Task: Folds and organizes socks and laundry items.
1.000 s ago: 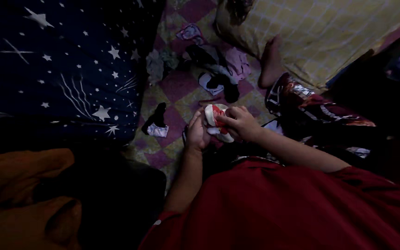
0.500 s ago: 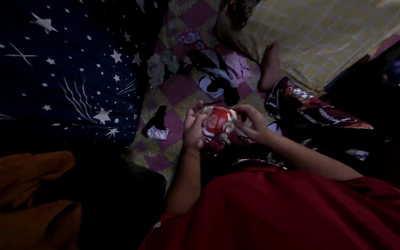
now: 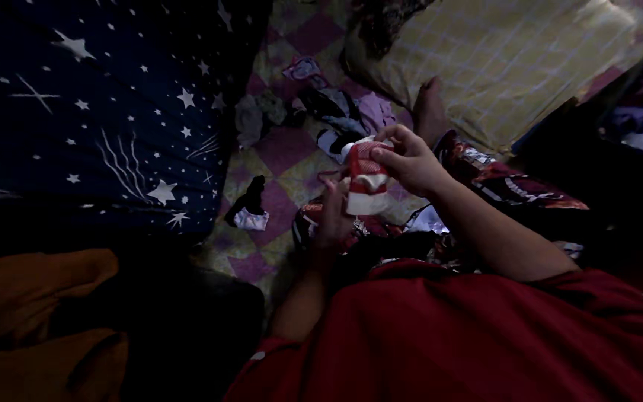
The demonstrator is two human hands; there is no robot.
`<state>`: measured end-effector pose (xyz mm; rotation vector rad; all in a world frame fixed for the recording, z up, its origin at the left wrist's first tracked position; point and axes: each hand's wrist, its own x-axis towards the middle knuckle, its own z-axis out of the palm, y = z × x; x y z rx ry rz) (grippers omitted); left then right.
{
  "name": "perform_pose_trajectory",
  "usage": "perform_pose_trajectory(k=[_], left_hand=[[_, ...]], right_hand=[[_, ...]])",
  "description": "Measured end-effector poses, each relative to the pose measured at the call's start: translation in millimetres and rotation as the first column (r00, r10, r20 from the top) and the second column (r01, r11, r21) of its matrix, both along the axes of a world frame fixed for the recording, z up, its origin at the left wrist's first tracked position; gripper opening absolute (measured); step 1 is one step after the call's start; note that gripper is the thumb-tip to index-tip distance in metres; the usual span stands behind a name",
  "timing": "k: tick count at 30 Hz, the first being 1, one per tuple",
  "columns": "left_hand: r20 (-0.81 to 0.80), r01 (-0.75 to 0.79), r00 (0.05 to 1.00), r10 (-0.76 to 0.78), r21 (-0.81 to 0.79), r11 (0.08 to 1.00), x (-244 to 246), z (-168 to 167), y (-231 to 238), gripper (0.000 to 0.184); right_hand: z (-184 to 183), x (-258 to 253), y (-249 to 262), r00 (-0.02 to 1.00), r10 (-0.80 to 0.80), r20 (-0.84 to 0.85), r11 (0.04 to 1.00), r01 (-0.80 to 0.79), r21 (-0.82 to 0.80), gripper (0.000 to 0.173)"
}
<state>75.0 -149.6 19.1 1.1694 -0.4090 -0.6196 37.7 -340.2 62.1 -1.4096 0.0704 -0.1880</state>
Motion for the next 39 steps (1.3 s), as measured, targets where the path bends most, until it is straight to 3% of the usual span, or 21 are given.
perform_pose_trajectory(k=[5,10,13,17,21,24,27,30,32,35,37,39], left_hand=[[0.055,0.1,0.994,-0.097,-0.073,0.992,-2,-11,3,0.087],[0.048,0.109,0.994,-0.102,-0.197,0.974,0,-10,-1,0.075],[0.104,0.049,0.994,-0.039,-0.098,0.994,-4,-4,-3,0.067],[0.062,-0.098,0.994,0.091,0.131,0.986,-13,9,-10,0.064],[0.088,-0.154,0.986,0.142,0.147,0.977,-16,9,-17,0.058],[0.203,-0.136,0.974,0.102,0.164,0.977,-19,7,-21,0.065],[0.242,-0.2,0.958,0.153,0.182,0.963,-22,13,-32,0.069],[0.201,-0.219,0.96,0.194,0.109,0.97,-20,11,-35,0.064],[0.112,-0.219,0.97,0.214,0.035,0.975,-17,8,-33,0.056],[-0.053,-0.232,0.972,0.229,-0.045,0.972,-16,8,-28,0.044],[-0.075,-0.219,0.974,0.213,-0.086,0.972,-18,11,-28,0.041],[-0.083,-0.209,0.976,0.2,-0.118,0.971,-17,11,-28,0.039]], right_hand=[[-17,-1,0,0.974,-0.223,-0.038,0.974,0.224,0.034,0.022],[-24,-4,0,0.945,-0.304,-0.121,0.951,0.309,0.03,0.017],[-29,-8,1,0.946,-0.301,-0.117,0.952,0.306,0.029,0.018],[-32,-9,5,0.941,-0.324,-0.101,0.946,0.325,-0.004,0.019],[-39,-9,6,0.924,-0.383,-0.006,0.903,0.373,-0.211,0.024],[-37,-12,8,0.908,-0.413,0.064,0.787,0.392,-0.476,0.025],[-32,-15,13,0.908,-0.408,0.095,0.718,0.383,-0.581,0.022],[-38,-14,11,0.87,-0.462,0.173,0.717,0.481,-0.505,0.024],[-42,-13,6,0.844,-0.51,0.168,0.774,0.535,-0.339,0.025],[-40,-11,5,0.838,-0.543,-0.055,0.838,0.545,0.022,0.016],[-43,-16,3,0.89,-0.45,-0.077,0.892,0.452,0.015,0.02],[-46,-20,3,0.943,-0.33,-0.05,0.94,0.323,-0.112,0.023]])
